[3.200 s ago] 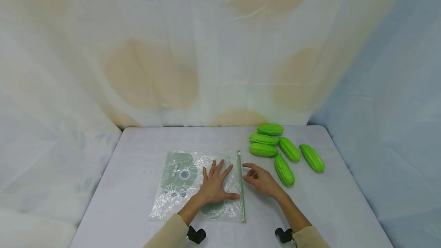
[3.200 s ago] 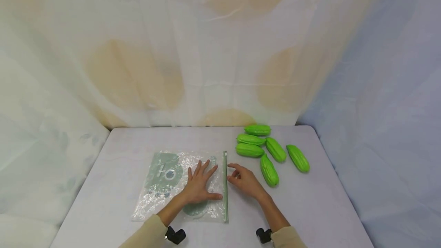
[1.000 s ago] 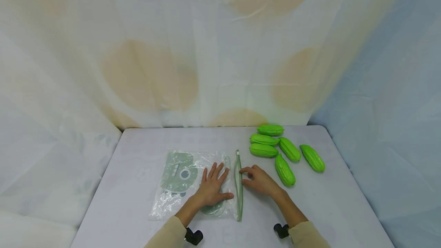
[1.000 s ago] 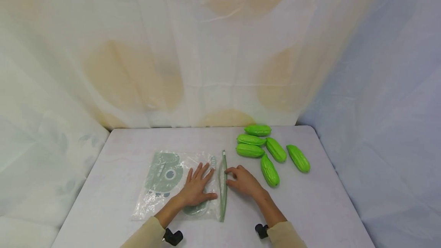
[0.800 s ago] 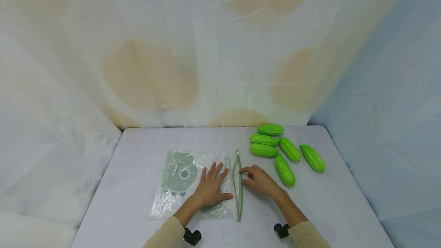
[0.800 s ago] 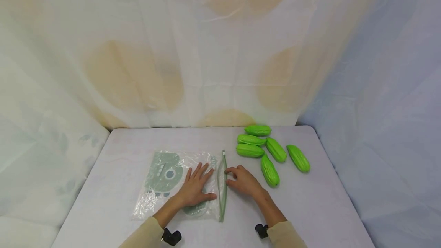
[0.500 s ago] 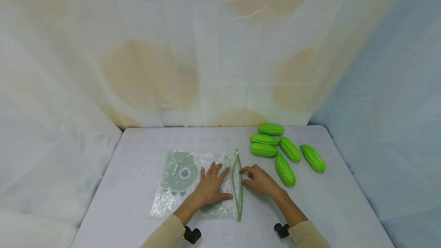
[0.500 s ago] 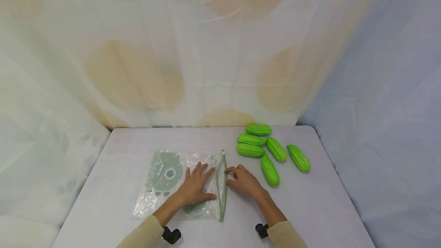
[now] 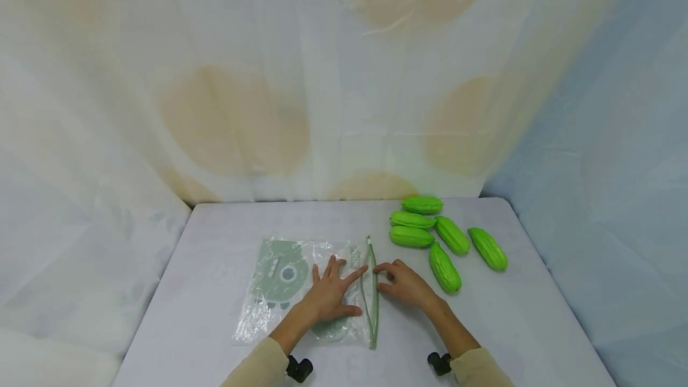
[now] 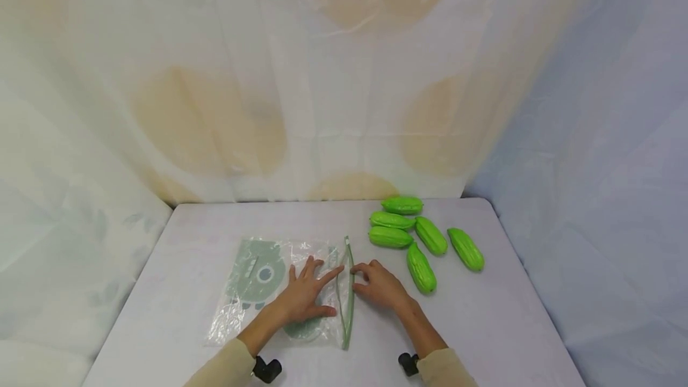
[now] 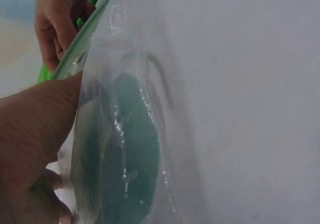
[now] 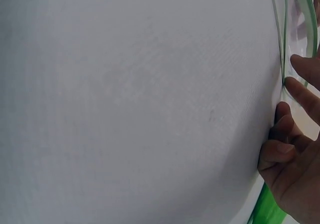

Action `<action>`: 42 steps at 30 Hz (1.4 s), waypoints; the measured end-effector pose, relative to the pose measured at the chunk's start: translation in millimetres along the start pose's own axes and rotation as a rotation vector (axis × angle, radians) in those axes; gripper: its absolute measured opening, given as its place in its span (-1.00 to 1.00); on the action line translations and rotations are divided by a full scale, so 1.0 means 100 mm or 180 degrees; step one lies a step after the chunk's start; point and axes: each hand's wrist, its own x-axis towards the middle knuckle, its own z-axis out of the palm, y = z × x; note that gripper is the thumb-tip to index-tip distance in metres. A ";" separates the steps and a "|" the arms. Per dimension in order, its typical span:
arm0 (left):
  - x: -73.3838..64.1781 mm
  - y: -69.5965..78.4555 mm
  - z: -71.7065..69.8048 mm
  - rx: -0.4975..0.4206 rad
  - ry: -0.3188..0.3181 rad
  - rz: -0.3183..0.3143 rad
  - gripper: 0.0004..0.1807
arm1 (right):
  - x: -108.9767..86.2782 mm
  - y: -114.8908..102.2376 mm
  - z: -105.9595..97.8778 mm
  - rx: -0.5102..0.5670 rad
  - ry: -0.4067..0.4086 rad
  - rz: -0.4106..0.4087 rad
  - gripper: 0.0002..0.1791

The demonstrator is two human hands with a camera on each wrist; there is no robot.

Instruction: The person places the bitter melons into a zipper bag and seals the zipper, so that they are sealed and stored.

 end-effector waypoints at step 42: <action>-0.02 -0.10 0.07 0.0160 0.0087 0.0308 -0.19 | 0.00 -0.05 0.06 -0.0412 0.0139 0.0066 -0.33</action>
